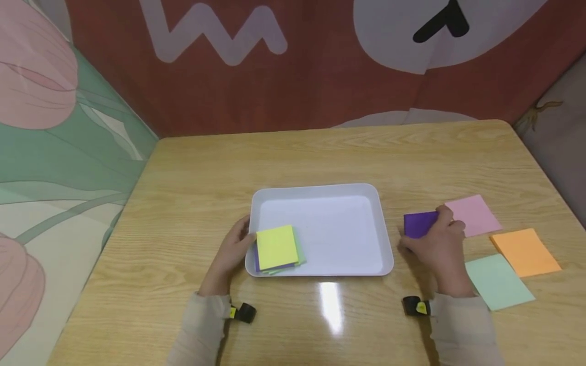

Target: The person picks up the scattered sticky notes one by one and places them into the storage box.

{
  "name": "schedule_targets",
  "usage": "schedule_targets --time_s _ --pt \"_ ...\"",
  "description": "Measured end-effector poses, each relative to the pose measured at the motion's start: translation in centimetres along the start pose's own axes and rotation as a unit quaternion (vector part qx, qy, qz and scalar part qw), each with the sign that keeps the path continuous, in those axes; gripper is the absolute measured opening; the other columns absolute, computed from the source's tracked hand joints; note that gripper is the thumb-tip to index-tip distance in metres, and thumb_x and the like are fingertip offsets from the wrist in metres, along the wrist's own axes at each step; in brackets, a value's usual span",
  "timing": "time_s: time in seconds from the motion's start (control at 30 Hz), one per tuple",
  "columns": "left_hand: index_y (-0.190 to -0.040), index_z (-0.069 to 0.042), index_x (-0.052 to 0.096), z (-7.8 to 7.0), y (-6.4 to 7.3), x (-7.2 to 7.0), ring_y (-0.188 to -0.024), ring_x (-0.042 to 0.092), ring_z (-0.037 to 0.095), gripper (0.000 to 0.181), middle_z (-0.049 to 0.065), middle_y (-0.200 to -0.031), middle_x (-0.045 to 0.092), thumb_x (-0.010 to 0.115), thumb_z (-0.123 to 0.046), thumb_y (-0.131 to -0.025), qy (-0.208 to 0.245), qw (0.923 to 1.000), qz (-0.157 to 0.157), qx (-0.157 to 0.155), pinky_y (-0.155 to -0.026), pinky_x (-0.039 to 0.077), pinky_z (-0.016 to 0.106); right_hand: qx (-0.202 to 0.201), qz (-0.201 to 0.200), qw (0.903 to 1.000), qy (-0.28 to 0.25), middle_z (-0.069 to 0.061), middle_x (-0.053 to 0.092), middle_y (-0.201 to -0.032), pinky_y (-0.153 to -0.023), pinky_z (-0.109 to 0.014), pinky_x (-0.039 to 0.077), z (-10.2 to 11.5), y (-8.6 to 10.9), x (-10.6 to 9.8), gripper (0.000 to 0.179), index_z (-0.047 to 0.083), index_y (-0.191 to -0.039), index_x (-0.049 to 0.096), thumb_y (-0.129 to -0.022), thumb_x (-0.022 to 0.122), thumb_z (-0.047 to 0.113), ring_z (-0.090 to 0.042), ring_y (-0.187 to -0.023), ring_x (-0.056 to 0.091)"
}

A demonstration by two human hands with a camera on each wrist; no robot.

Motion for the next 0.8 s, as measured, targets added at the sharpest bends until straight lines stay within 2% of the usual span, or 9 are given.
schedule_targets --time_s 0.2,0.33,0.47,0.57,0.8 --pt "-0.125 0.009 0.034 -0.2 0.1 0.0 -0.096 0.048 0.029 0.047 0.023 -0.113 0.045 0.045 0.003 -0.08 0.003 1.0 0.001 -0.003 -0.081 0.041 0.037 -0.008 -0.019 0.9997 -0.017 -0.044 0.02 -0.105 -0.062 -0.058 0.038 0.1 0.0 0.1 0.09 -0.008 -0.127 0.004 -0.071 0.065 0.027 -0.051 -0.082 0.034" --pt "-0.124 0.01 0.035 0.0 0.0 0.0 -0.095 0.049 0.029 0.047 0.024 -0.112 0.046 0.045 0.003 -0.079 0.004 1.0 0.001 0.005 -0.079 0.042 0.036 -0.018 -0.006 0.9998 -0.001 -0.047 0.018 -0.104 -0.058 -0.057 0.039 0.0 -0.1 0.1 0.088 -0.001 -0.133 0.007 -0.073 0.063 0.03 -0.052 -0.078 0.035" --pt "-0.125 0.01 0.035 1.4 -0.6 0.0 -0.093 0.049 0.028 0.047 0.022 -0.111 0.047 0.046 0.002 -0.08 0.007 0.9999 0.002 0.012 -0.078 0.043 0.035 -0.011 0.014 0.9998 0.003 -0.048 0.016 -0.105 -0.055 -0.056 0.041 0.0 -0.1 0.1 0.082 -0.003 -0.131 0.015 -0.074 0.062 0.034 -0.052 -0.076 0.036" --pt "-0.126 0.006 0.036 2.5 -1.0 0.0 -0.094 0.049 0.025 0.047 0.019 -0.113 0.047 0.047 -0.001 -0.081 0.002 1.0 0.001 0.008 -0.078 0.043 0.033 0.005 0.012 0.9998 -0.013 -0.045 0.015 -0.107 -0.057 -0.057 0.041 0.1 -0.1 0.1 0.082 -0.008 -0.124 0.014 -0.073 0.063 0.033 -0.052 -0.078 0.035" --pt "-0.127 0.003 0.036 3.1 -1.2 0.1 -0.093 0.049 0.022 0.048 0.015 -0.112 0.047 0.047 -0.005 -0.081 -0.01 0.9999 -0.003 0.009 -0.077 0.043 0.032 0.02 -0.002 0.9989 -0.042 -0.042 0.012 -0.112 -0.062 -0.059 0.04 0.1 0.0 0.1 0.078 -0.009 -0.122 0.012 -0.076 0.058 0.035 -0.053 -0.083 0.033"
Point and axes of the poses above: each hand's wrist, its own y-axis away from the middle knuckle, its own x-axis out of the palm, z = x × y, the point moved 1 cm from there along -y, towards the middle knuckle
